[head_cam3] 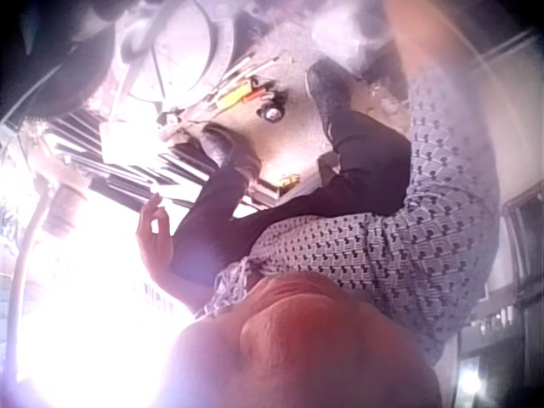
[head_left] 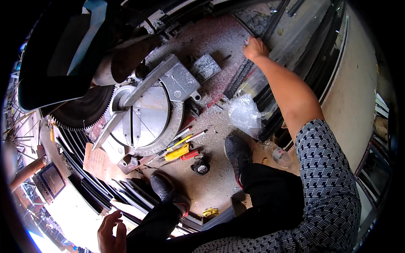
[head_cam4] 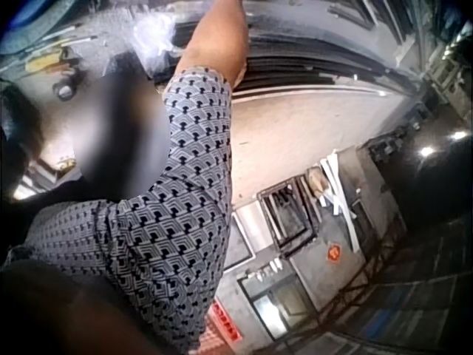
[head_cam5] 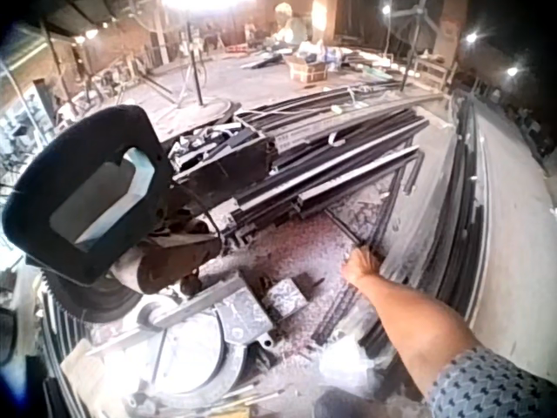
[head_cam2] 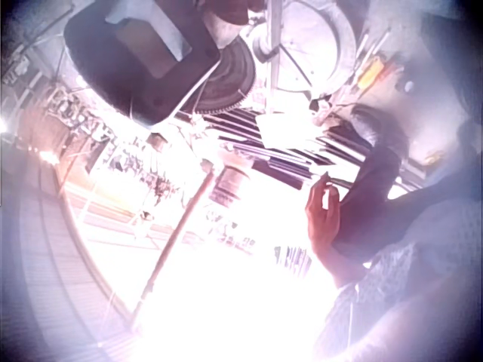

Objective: The person uses a miter saw to cut several metal profiles. They position the profiles on the saw's base, lower the blade to cut, and then remove the cut pieces. The person repeats this process for multiple profiles, occasionally adjusting the saw or the material.

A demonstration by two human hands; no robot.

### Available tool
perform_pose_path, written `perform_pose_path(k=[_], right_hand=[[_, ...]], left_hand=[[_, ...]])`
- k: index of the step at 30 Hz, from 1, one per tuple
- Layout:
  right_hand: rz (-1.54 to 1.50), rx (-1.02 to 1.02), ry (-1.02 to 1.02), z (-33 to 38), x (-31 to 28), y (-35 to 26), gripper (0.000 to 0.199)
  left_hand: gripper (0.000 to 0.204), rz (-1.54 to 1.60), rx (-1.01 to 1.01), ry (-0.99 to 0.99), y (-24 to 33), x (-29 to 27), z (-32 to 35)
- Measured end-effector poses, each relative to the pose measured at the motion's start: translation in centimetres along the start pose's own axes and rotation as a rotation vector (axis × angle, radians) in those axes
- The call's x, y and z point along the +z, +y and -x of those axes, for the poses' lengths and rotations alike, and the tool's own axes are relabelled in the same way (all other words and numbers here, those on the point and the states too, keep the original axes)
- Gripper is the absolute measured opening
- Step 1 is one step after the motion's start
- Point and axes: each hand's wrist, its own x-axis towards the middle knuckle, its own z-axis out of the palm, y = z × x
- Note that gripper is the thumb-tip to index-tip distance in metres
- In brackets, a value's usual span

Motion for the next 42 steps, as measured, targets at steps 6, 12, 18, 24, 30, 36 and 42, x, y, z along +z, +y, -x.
perform_pose_path(k=[6,12,18,24,30,36,42], right_hand=[[0.03,-0.048,0.012,0.3,0.3,0.1,0.035],[-0.103,-0.169,0.093,0.4,0.4,-2.1,0.033],[-0.426,-0.248,-0.037,-0.1,1.9,-7.0,0.04],[-0.458,-0.432,-0.226,1.7,1.7,-12.1,0.04],[-0.13,-0.433,-0.283,3.5,1.8,-15.2,0.037],[0.063,-0.427,-0.358,5.3,0.8,-16.8,0.039],[0.096,-0.403,-0.394,5.8,0.2,-17.7,0.04]], left_hand=[[0.037,-0.017,-0.006,-0.002,1.0,-0.1,-0.1],[0.036,-0.024,0.014,0.021,0.6,0.1,-0.1],[0.031,-0.064,0.027,-0.017,0.7,-0.4,0.1],[0.031,-0.062,0.127,0.008,0.0,-0.3,0.3],[0.032,-0.013,0.096,-0.01,0.1,-0.5,0.3],[0.034,-0.012,0.121,0.004,-0.4,-0.6,0.4],[0.035,-0.009,0.141,0.008,-0.6,-0.7,0.4]])
